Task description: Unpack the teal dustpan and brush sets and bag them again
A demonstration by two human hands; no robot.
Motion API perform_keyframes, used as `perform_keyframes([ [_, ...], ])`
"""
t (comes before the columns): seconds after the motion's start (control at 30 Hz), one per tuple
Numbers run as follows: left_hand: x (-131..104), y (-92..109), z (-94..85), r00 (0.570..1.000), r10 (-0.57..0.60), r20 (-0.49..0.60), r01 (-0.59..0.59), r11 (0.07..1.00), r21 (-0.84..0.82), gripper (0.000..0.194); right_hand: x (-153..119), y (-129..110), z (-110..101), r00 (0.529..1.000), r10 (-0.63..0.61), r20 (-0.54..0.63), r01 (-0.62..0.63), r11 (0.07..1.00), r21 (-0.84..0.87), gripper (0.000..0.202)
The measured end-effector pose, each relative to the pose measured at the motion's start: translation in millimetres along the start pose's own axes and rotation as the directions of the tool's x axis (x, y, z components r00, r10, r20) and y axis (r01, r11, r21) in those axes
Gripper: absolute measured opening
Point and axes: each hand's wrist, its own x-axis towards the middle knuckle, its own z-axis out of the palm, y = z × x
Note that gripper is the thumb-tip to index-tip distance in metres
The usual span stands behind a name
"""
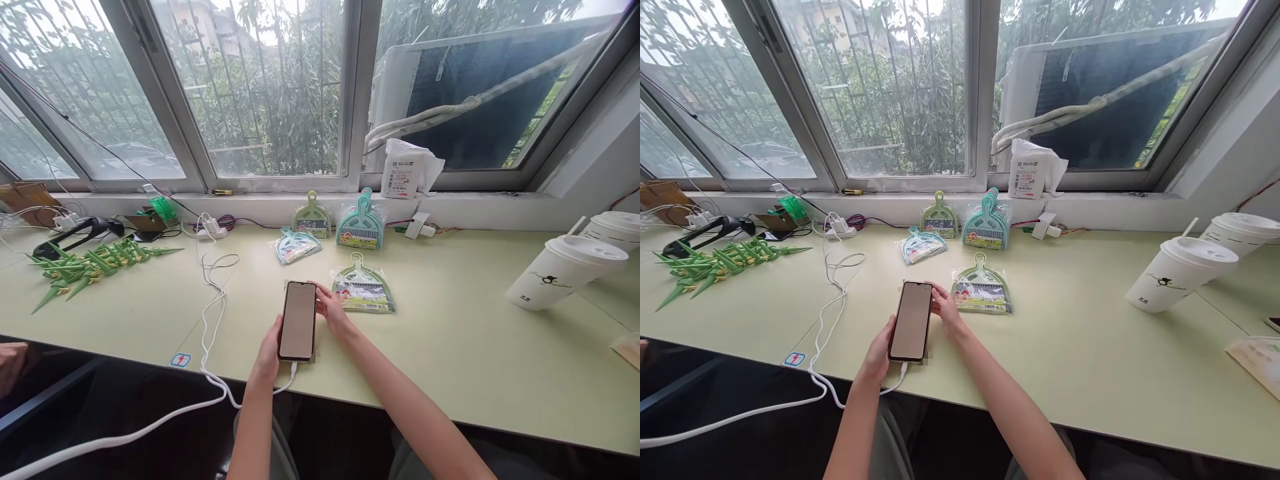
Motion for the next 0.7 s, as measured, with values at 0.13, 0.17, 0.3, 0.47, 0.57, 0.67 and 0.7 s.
perform_keyframes([
  [0.13, 4, -2, -2.1, 0.999, -0.019, -0.038, 0.016, 0.998, -0.057, 0.032, -2, 2, 5, 1.0, -0.026, 0.002, 0.026, 0.993, -0.113, 0.043],
  [0.17, 4, -3, -2.4, 0.999, -0.026, -0.045, 0.023, 0.998, -0.067, 0.033, -3, 3, 6, 0.999, -0.052, -0.015, 0.049, 0.988, -0.145, 0.04],
  [0.3, 5, -4, -2.2, 0.996, -0.004, -0.088, -0.001, 0.998, -0.065, 0.037, -7, 3, 9, 0.938, -0.335, -0.088, 0.278, 0.88, -0.385, 0.034],
  [0.47, 3, -8, -2.1, 0.997, 0.043, -0.061, -0.048, 0.996, -0.077, 0.037, -15, -2, 7, 0.788, -0.614, 0.043, 0.478, 0.566, -0.672, 0.044],
  [0.57, 3, -10, -2.3, 0.998, 0.055, -0.021, -0.058, 0.991, -0.124, 0.038, -17, 0, 7, 0.73, -0.665, 0.158, 0.531, 0.405, -0.745, 0.05],
  [0.67, 2, -10, -1.8, 0.998, 0.052, -0.035, -0.057, 0.986, -0.158, 0.037, -17, 5, 6, 0.707, -0.658, 0.259, 0.563, 0.301, -0.77, 0.059],
  [0.7, 1, -10, -1.5, 0.998, 0.047, -0.04, -0.053, 0.985, -0.164, 0.037, -17, 6, 6, 0.704, -0.652, 0.282, 0.567, 0.277, -0.776, 0.061],
])
